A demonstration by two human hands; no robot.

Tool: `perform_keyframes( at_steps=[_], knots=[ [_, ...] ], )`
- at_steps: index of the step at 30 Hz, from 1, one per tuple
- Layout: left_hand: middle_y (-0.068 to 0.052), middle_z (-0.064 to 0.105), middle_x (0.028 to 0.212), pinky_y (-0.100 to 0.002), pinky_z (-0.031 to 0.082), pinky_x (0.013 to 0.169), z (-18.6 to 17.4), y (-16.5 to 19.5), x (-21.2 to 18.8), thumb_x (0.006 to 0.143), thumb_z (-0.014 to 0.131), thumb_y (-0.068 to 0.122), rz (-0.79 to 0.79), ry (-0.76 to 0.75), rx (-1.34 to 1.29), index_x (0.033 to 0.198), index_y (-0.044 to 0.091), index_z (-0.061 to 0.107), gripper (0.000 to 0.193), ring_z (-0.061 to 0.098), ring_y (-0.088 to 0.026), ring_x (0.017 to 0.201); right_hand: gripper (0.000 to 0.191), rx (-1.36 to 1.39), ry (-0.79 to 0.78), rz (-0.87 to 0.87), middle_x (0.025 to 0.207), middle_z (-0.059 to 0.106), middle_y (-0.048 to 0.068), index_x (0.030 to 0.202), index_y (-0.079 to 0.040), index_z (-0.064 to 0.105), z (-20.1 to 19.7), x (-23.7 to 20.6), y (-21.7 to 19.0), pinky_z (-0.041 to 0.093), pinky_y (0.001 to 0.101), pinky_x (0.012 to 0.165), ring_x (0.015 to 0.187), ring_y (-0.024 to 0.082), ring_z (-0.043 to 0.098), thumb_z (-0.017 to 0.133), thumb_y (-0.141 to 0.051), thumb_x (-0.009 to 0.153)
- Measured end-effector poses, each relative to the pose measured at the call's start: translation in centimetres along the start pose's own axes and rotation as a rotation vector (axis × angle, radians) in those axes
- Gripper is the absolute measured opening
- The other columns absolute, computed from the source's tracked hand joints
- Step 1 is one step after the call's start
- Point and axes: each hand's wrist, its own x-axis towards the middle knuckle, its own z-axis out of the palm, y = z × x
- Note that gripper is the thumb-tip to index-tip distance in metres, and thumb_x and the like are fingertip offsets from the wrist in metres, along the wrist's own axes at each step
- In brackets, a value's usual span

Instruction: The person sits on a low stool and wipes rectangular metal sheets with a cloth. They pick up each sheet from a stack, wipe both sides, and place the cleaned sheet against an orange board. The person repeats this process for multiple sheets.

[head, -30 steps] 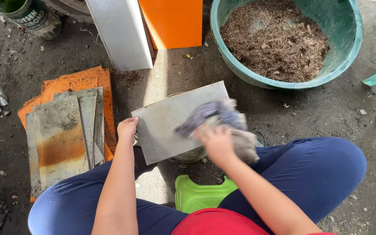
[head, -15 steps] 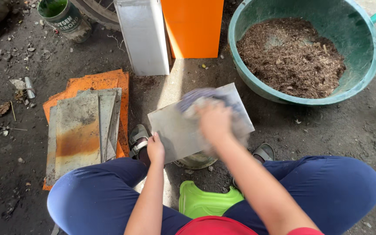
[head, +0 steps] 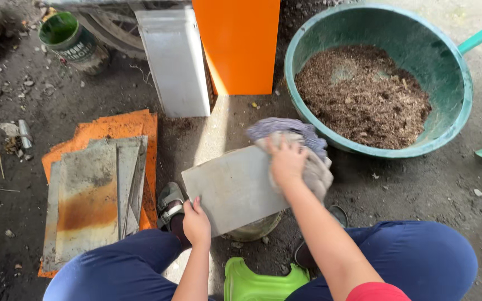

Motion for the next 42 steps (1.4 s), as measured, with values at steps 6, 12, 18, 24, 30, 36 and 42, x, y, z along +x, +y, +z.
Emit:
perform_keyframes(
  at_steps=[6,12,18,24,30,36,42],
  knots=[
    [-0.026,0.072,0.1,-0.052,0.052,0.079,-0.9,0.9,0.6,0.106,0.049,0.043,0.096,0.011,-0.085,0.119,0.008,0.064,0.041,0.067,-0.047,0.094,0.053,0.529,-0.306,0.52,0.15,0.053,0.007,0.145,-0.043,0.055,1.4,-0.2,9.8,0.039,0.0551,0.106,0.131,0.037,0.052,0.055,-0.025,0.095],
    [-0.023,0.071,0.103,-0.041,0.05,0.082,-1.9,0.8,0.7,0.096,0.064,0.04,0.205,-0.087,-0.351,0.12,0.0,0.061,0.046,0.068,-0.035,0.095,0.049,0.757,-0.136,0.406,0.136,0.061,0.01,0.137,-0.033,0.064,0.8,-4.9,11.4,0.043,0.047,0.098,0.119,0.034,0.057,0.055,-0.018,0.091],
    [-0.013,0.072,0.095,-0.035,0.05,0.082,-3.8,0.9,-0.6,0.098,0.067,0.035,0.079,-0.104,-0.577,0.106,0.0,0.066,0.037,0.063,-0.02,0.087,0.046,0.809,-0.07,0.255,0.123,0.067,0.013,0.129,-0.023,0.072,-0.5,-6.2,13.1,0.046,0.0388,0.09,0.108,0.029,0.062,0.056,-0.011,0.088],
    [-0.006,0.07,0.098,-0.027,0.049,0.084,-9.0,3.6,1.2,0.1,0.068,0.022,0.576,-0.035,-0.774,0.111,0.003,0.063,0.023,0.061,-0.009,0.09,0.056,1.375,0.089,0.41,0.121,0.07,0.022,0.145,-0.011,0.071,-4.4,-7.3,17.2,0.045,0.0359,0.083,0.088,0.024,0.057,0.043,0.0,0.098],
    [-0.011,0.072,0.087,-0.033,0.053,0.07,-13.2,6.4,-0.8,0.093,0.075,0.017,0.94,0.108,-0.338,0.109,0.003,0.068,0.022,0.068,-0.023,0.076,0.052,1.257,0.373,-0.089,0.135,0.064,0.011,0.131,-0.009,0.069,-18.6,-6.2,13.7,0.041,0.0361,0.115,0.13,0.024,0.058,0.043,0.003,0.087],
    [-0.014,0.071,0.087,-0.038,0.053,0.07,-10.5,8.2,-2.0,0.089,0.079,0.016,1.154,0.192,-0.249,0.103,0.004,0.068,0.021,0.069,-0.032,0.079,0.048,0.682,0.687,-0.459,0.132,0.067,0.006,0.128,-0.02,0.073,-28.4,-9.7,2.3,0.043,0.0448,0.09,0.106,0.029,0.058,0.062,-0.012,0.082],
    [-0.007,0.074,0.098,-0.029,0.055,0.08,-8.7,3.7,-0.4,0.098,0.07,0.011,0.84,0.074,-0.6,0.114,0.001,0.066,0.019,0.069,-0.015,0.086,0.027,0.44,0.55,-0.188,0.11,0.066,0.0,0.112,-0.027,0.075,-21.0,-8.3,2.5,0.043,0.0462,0.086,0.105,0.026,0.058,0.063,-0.021,0.088]
  ],
)
